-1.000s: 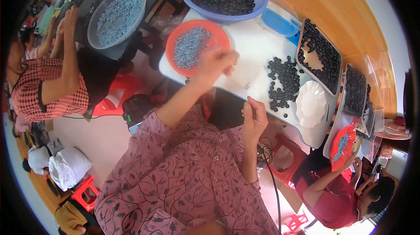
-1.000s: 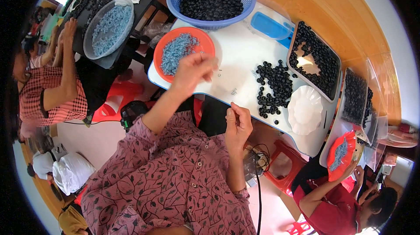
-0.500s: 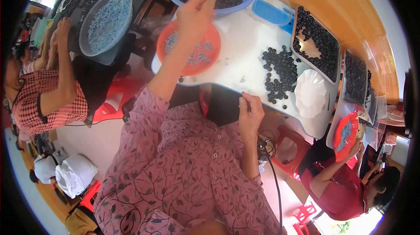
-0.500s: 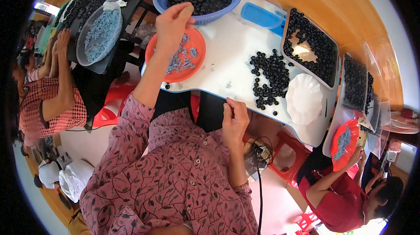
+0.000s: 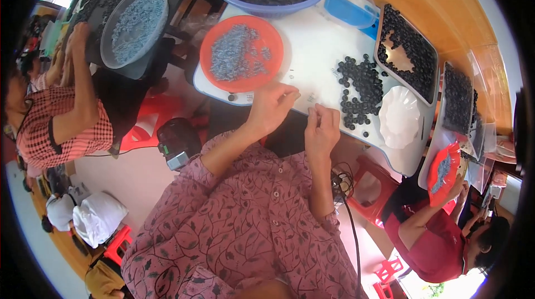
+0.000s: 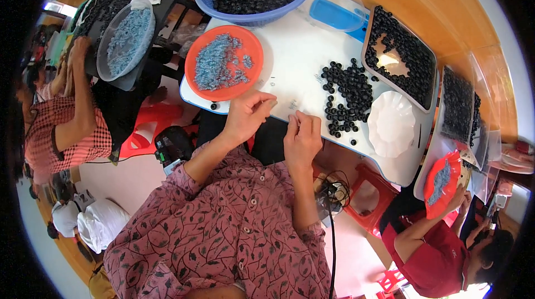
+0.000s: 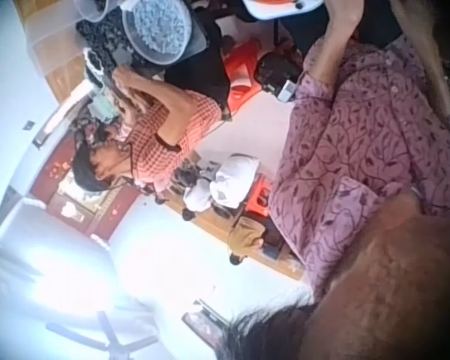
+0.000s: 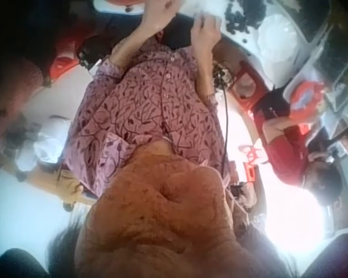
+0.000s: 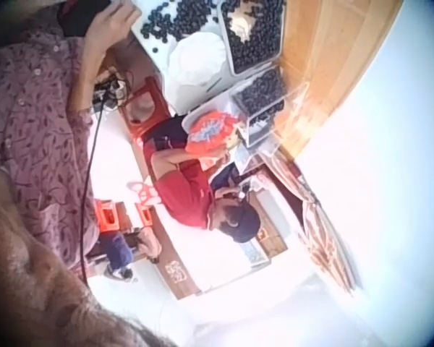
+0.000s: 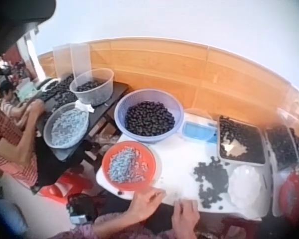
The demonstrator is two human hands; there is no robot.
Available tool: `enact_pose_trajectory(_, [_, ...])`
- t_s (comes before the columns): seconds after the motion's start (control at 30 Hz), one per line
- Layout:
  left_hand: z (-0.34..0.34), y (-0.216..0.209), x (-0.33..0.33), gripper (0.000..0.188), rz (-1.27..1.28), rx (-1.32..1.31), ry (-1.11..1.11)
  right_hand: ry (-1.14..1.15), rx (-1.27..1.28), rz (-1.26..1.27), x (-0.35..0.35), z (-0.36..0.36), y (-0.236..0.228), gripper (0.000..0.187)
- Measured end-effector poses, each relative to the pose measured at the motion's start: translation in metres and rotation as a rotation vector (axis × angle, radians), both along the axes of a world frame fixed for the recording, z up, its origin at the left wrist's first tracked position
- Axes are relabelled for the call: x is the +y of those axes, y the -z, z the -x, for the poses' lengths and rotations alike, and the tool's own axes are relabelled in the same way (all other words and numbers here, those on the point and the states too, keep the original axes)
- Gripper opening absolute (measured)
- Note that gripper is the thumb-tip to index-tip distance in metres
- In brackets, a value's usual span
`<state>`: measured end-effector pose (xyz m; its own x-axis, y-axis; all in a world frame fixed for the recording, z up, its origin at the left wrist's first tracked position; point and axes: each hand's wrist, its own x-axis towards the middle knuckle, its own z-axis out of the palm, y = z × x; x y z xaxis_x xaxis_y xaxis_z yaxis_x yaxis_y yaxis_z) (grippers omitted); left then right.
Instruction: The person sorts and assembles small blue and black plastic components by hand at a workshop table.
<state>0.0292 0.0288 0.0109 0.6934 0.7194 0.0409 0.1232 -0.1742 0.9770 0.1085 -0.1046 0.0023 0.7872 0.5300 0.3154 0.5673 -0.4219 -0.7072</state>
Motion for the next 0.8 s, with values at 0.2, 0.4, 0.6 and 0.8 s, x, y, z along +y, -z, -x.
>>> enact_pose_trajectory(0.2, [0.006, 0.015, -0.009, 0.012, 0.004, 0.033, 0.034, 0.063, -0.142, 0.104, 0.015, -0.006, 0.001, 0.017])
enact_pose_trajectory(0.4, [0.004, 0.021, -0.009, 0.012, -0.053, 0.039, 0.055, 0.024, -0.165, 0.134, 0.014, -0.009, 0.002, 0.018])
enact_pose_trajectory(0.6, [-0.001, 0.019, -0.012, 0.013, -0.045, 0.073, 0.07, 0.037, -0.146, 0.132, 0.009, -0.01, 0.003, 0.012])
enact_pose_trajectory(0.8, [-0.004, 0.007, -0.017, 0.019, 0.317, 0.074, 0.173, -0.024, 0.224, -0.17, -0.001, -0.001, -0.013, 0.012])
